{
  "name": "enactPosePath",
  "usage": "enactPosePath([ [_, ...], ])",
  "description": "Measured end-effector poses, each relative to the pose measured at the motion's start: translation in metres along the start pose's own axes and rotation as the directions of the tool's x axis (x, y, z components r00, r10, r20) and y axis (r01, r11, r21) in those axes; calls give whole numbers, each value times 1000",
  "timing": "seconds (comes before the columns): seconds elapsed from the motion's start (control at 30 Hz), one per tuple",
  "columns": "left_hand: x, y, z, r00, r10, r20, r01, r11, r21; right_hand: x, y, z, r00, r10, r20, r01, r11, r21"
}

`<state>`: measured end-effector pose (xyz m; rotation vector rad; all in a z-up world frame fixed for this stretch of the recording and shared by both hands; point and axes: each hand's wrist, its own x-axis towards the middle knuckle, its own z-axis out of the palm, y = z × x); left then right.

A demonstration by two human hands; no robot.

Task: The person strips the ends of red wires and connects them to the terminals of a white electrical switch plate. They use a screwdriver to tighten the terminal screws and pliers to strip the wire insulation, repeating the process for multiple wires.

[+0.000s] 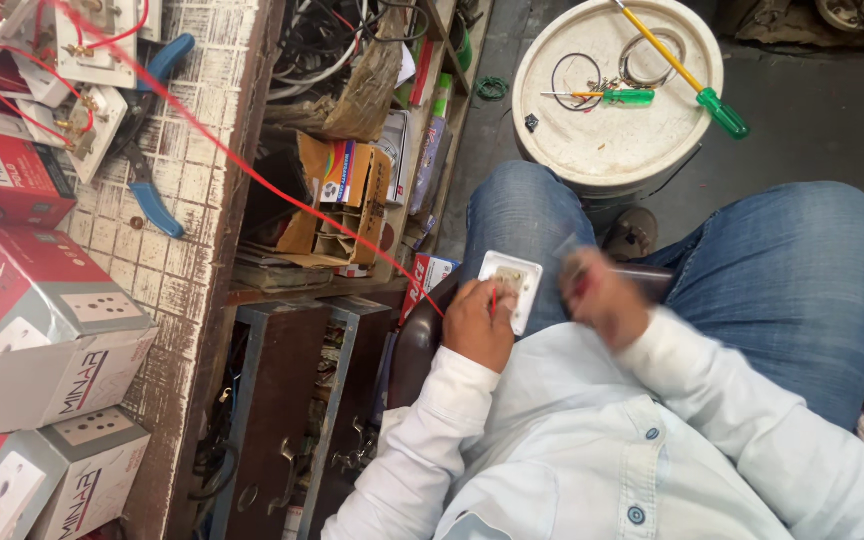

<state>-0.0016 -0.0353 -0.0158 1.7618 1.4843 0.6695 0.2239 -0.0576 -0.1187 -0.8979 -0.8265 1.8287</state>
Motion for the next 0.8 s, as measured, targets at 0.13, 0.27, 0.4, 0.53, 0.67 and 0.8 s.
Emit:
enactPosePath([
  [0.13,-5,-5,1,999,32,-44,-34,998,-59,40,-18,-56,882,146,-447,-139,989,48],
  [0.27,2,-7,5,999,-38,19,40,995,-89,87,-21,-77,760,-444,-475,-405,248,-880],
  [0.4,19,3,3,994,-81,67,84,996,-42,113,-49,-76,734,-661,-156,-217,-11,-976],
  [0.53,31,16,-13,981,-108,164,112,994,-15,78,-52,-37,888,-274,-368,-154,578,-802],
  [0.67,44,33,-42,916,300,268,-353,918,179,13,-30,30,970,-142,-196,-25,747,-665],
  [0.8,58,47,-59,710,489,506,-655,722,222,-1,-39,56,965,-28,-262,-161,724,-670],
])
